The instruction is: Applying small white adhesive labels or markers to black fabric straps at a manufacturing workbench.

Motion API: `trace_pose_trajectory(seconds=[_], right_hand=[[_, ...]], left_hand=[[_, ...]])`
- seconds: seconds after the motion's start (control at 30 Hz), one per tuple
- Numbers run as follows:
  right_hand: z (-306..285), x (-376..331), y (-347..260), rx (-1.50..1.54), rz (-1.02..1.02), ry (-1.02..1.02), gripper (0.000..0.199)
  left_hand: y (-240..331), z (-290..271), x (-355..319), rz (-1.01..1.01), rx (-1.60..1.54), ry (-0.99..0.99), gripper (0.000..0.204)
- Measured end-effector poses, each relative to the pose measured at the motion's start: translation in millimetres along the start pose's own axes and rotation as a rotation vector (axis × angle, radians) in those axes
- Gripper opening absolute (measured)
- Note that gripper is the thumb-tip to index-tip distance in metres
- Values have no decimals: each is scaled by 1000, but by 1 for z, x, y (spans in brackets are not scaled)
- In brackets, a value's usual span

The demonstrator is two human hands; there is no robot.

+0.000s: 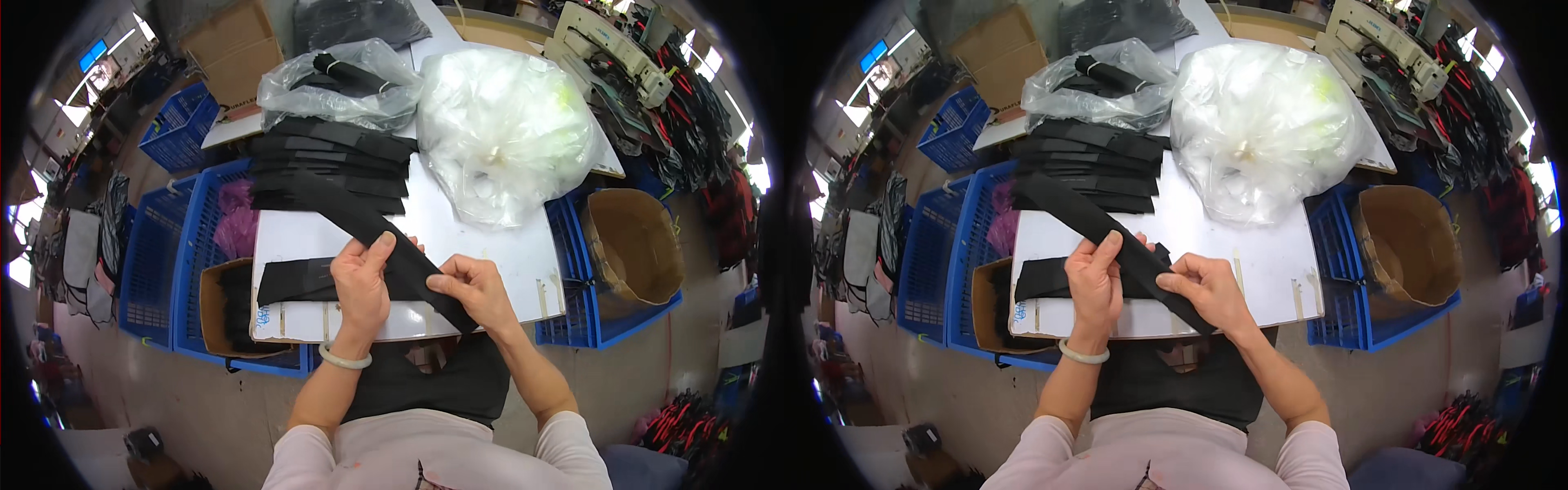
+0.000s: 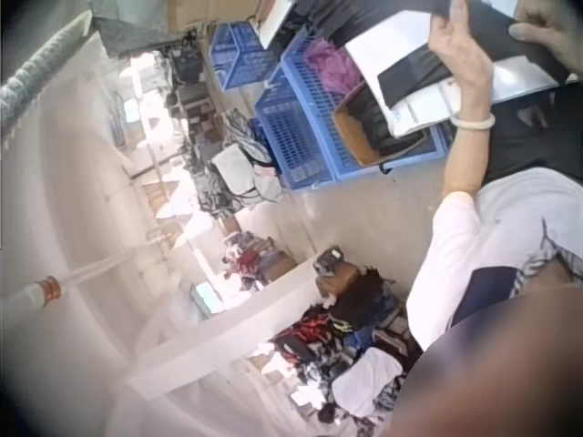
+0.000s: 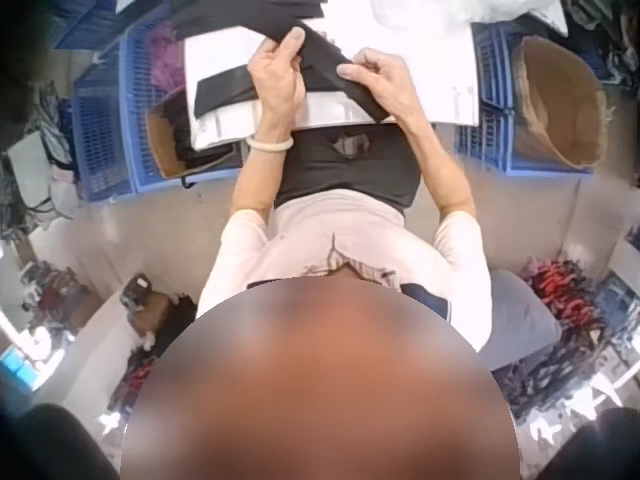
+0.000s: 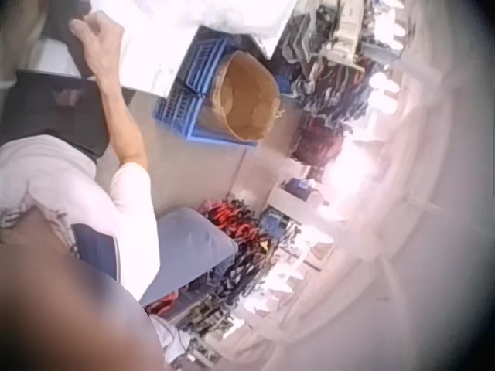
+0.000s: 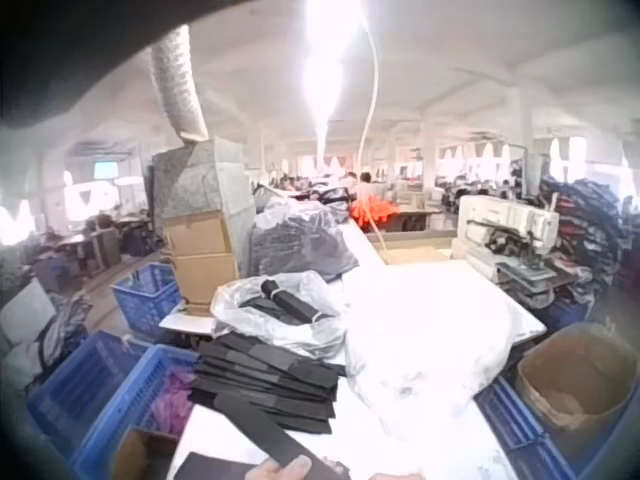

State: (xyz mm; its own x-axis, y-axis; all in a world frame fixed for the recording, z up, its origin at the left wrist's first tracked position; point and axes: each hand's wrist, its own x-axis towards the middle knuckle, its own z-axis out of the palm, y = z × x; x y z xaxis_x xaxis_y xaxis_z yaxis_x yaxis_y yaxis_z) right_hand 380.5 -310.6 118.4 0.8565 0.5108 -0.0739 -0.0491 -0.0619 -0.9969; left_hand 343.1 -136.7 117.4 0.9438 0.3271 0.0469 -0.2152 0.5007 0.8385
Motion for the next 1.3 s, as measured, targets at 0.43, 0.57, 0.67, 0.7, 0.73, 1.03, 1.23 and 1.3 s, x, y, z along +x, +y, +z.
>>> trace_pose_trajectory(seconds=[0.43,0.57,0.67,0.7,0.73,1.03,1.23,1.3], right_hand=[[19,71,-2,-217,-409,-3,19],[66,209,-1,-596,-713,43,49],[87,288,22,-896,-613,149,61],[90,302,28,-983,-536,166,64],[95,308,36,-986,-547,149,64],[112,284,77,-1163,-822,164,60],[87,261,32,-955,-792,97,51],[105,192,-4,-681,-744,30,37]], left_hand=[[2,-26,-3,-28,-274,231,30],[0,-54,-6,-174,-544,294,24],[-5,-65,-13,-223,-608,220,22],[-4,-68,-15,-232,-632,210,22],[-2,-72,-18,-226,-619,243,22],[2,-98,11,-114,-642,387,26],[6,-77,12,-103,-611,348,33],[14,-89,2,-23,-581,415,35]])
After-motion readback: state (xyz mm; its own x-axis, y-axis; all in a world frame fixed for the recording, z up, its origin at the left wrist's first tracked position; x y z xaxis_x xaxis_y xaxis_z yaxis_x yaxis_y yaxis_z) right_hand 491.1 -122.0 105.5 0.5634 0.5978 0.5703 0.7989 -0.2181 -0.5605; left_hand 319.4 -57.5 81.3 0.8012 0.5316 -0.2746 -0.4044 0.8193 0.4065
